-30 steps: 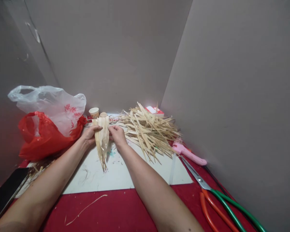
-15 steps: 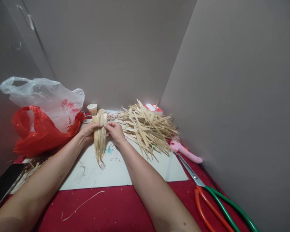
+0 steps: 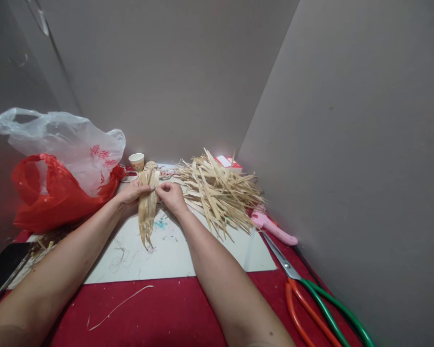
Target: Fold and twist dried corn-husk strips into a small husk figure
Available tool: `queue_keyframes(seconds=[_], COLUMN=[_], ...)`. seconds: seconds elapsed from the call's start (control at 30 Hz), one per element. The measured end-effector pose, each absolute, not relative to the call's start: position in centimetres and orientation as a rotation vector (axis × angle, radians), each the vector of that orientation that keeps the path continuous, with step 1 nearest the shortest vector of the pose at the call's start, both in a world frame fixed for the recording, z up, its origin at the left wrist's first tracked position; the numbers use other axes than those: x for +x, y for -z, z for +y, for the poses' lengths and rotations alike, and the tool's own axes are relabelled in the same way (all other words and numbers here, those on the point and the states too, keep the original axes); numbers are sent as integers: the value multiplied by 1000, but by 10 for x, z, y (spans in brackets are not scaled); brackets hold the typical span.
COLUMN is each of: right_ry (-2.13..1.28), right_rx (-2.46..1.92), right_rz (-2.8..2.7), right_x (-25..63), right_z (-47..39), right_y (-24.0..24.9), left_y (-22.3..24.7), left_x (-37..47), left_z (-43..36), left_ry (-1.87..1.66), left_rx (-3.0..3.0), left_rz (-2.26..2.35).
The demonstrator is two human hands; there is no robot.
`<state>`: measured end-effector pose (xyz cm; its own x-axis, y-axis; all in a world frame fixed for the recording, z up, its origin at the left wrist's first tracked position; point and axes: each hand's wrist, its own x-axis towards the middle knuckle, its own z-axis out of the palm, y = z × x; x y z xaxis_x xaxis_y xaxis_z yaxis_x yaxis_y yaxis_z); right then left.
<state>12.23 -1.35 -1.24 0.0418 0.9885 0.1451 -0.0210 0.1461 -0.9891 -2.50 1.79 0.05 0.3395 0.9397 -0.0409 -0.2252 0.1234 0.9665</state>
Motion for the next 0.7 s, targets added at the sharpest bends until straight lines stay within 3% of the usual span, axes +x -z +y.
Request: queue_keyframes(seconds=[0.23, 0.5, 0.7], right_ry=[-767, -1398, -1468], right_rx=[-1314, -862, -606], right_rz=[-1232, -609, -687], right_x=[127, 135, 173], right_z=[-4, -11, -24], right_y=[21, -11, -54], left_y=[-9, -13, -1], left_x=[-21, -26, -41], left_z=[12, 20, 38], left_ry=[-1055, -1182, -1332], left_rx=[1109, 735, 519], left_rz=[793, 830, 822])
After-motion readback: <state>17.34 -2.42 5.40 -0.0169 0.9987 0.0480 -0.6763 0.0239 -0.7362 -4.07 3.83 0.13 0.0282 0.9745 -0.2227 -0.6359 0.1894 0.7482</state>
